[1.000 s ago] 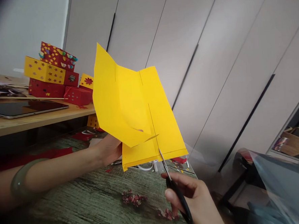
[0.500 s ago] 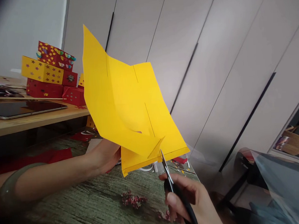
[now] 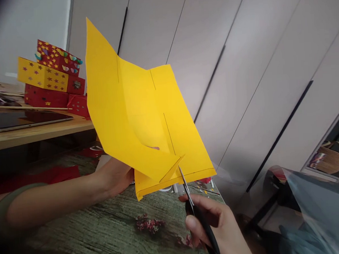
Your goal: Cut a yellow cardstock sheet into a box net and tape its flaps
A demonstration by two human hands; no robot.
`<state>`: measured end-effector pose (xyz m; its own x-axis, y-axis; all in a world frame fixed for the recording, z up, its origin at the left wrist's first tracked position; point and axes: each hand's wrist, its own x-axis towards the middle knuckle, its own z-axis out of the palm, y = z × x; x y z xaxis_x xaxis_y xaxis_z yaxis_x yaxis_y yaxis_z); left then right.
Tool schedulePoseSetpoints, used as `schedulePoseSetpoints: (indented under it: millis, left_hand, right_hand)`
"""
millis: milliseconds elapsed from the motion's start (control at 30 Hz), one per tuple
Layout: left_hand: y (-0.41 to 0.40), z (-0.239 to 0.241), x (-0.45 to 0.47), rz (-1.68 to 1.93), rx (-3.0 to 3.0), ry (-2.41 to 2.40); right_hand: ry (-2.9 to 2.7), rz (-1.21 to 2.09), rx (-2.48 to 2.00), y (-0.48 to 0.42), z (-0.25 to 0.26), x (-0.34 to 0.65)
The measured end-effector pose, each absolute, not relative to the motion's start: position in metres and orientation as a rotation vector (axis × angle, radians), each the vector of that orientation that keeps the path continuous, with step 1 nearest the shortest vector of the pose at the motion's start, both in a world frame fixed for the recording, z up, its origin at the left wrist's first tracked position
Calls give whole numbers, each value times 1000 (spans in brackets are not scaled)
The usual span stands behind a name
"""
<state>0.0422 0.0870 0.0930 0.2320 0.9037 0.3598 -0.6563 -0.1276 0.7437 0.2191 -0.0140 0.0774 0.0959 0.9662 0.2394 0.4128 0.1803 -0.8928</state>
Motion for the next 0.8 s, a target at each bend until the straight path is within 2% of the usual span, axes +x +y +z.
schedulePoseSetpoints:
  millis: [500,800]
  left_hand:
    - [89,93,43,1395,988,245]
    - [87,93,44,1413,960,315]
  right_hand:
    - [-1427,792,-1489,-12,79,225]
    - [-1347,604,-1499,-17,79,211]
